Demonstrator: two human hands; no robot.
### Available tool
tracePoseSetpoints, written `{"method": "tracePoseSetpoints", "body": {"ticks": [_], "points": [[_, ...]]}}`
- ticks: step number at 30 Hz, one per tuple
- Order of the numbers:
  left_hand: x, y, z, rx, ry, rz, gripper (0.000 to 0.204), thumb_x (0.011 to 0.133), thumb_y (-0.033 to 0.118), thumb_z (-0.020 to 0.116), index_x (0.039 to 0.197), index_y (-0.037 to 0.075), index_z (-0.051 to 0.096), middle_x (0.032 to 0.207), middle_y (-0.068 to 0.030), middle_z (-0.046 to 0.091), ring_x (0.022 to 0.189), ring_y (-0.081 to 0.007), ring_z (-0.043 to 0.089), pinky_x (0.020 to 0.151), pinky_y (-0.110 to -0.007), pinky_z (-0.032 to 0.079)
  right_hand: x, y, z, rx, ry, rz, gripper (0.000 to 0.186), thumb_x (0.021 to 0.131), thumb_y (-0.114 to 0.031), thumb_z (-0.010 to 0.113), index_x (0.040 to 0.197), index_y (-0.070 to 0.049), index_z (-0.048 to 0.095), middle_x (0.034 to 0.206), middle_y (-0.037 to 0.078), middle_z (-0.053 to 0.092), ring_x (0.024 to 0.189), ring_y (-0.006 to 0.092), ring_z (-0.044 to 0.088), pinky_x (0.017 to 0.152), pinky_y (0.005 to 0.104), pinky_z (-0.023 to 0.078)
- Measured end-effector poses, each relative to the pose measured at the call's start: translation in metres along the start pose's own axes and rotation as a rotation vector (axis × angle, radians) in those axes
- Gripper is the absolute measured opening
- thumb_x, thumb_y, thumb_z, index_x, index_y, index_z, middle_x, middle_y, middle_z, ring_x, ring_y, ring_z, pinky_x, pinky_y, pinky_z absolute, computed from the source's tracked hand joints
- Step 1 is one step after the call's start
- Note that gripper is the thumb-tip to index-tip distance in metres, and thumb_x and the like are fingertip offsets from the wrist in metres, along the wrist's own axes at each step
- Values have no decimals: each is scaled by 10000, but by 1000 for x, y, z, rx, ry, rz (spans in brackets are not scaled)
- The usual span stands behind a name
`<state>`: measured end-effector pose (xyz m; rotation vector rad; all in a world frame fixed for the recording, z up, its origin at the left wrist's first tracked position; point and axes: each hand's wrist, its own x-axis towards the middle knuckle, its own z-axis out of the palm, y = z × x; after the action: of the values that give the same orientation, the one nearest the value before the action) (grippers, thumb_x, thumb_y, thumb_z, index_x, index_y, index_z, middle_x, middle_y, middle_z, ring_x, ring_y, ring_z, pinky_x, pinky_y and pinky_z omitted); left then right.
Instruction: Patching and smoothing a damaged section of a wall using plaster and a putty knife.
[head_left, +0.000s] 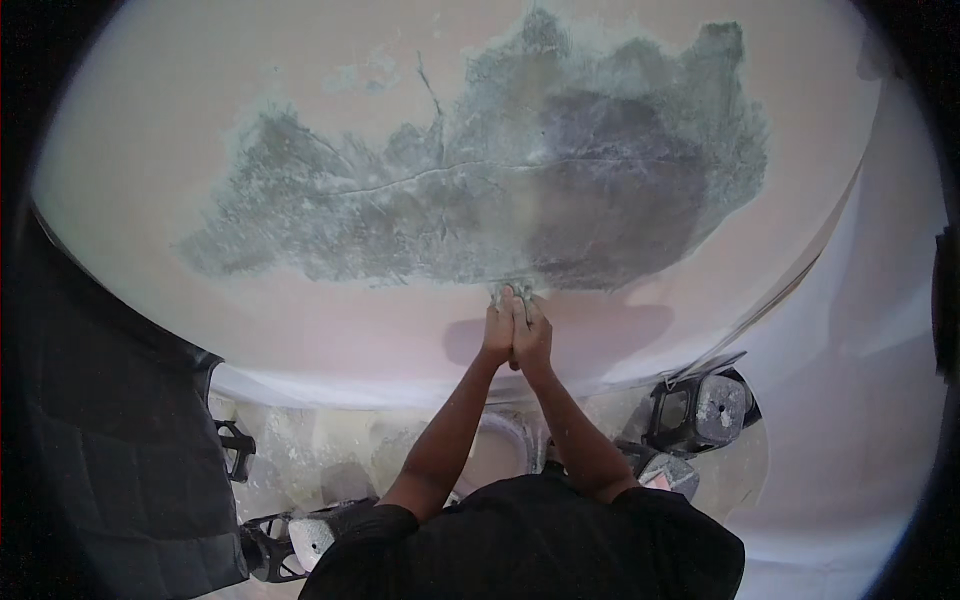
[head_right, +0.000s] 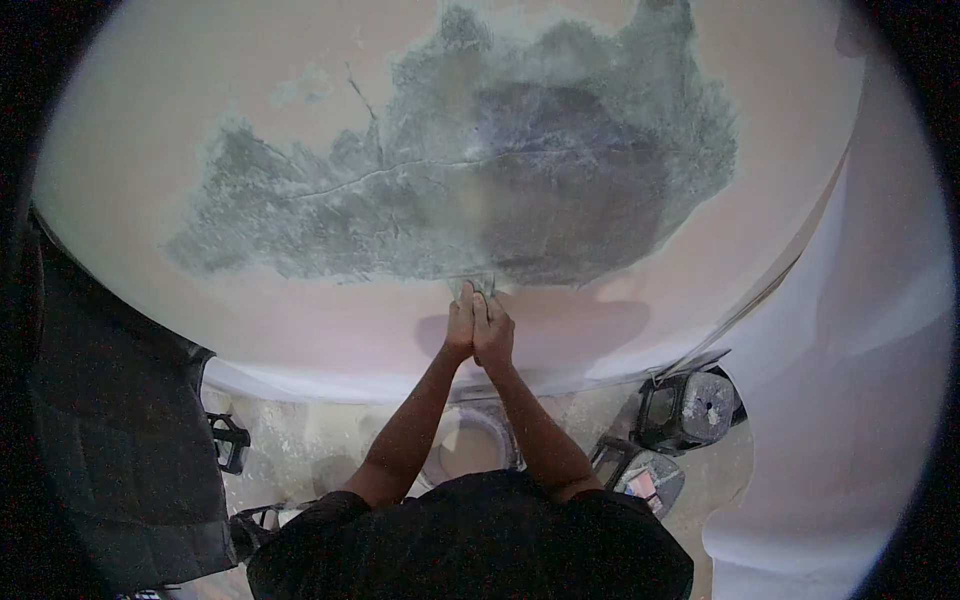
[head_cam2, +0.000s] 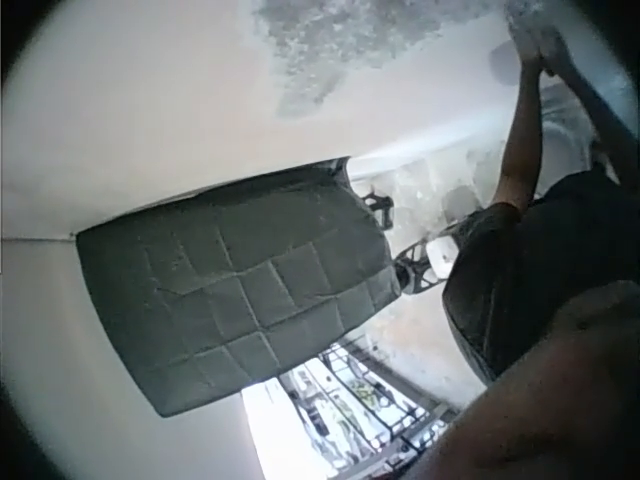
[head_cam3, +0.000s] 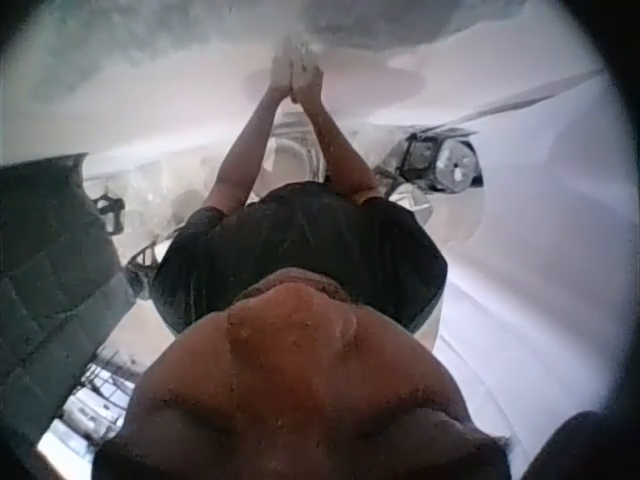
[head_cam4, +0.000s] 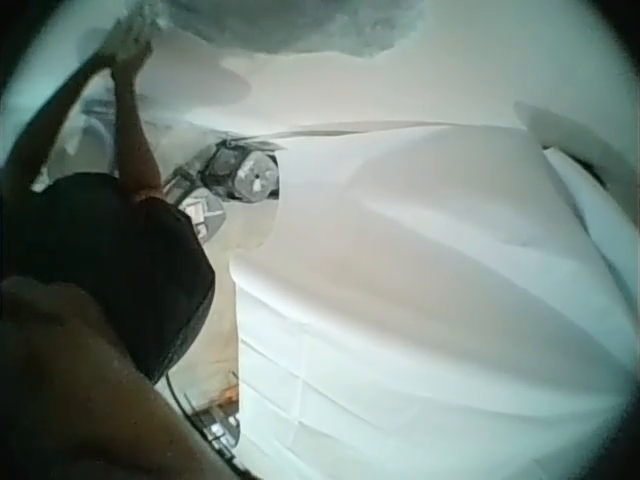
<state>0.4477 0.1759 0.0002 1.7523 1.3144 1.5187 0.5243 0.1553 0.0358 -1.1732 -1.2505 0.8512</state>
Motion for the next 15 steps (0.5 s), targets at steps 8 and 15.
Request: {"method": "tracePoseSetpoints", "body": {"ticks": [8,15], "points": [[5,10,-2,-185,-21,-254,549,1004,471,389,881,-16,610,788,-80,606,739,-168,550,656,-359,461,0,7,-2,-26,29,-77,303,969,-271,526,957,20,608,802,247,618,690,339,613,652,396,478],[4,-13,-5,-200,-139,-277,425,1009,386,416,1103,-3,560,994,-143,611,839,-280,585,746,-444,457,-3,10,4,42,76,-72,307,974,-265,518,928,29,595,773,238,611,674,339,612,638,396,474]]}}
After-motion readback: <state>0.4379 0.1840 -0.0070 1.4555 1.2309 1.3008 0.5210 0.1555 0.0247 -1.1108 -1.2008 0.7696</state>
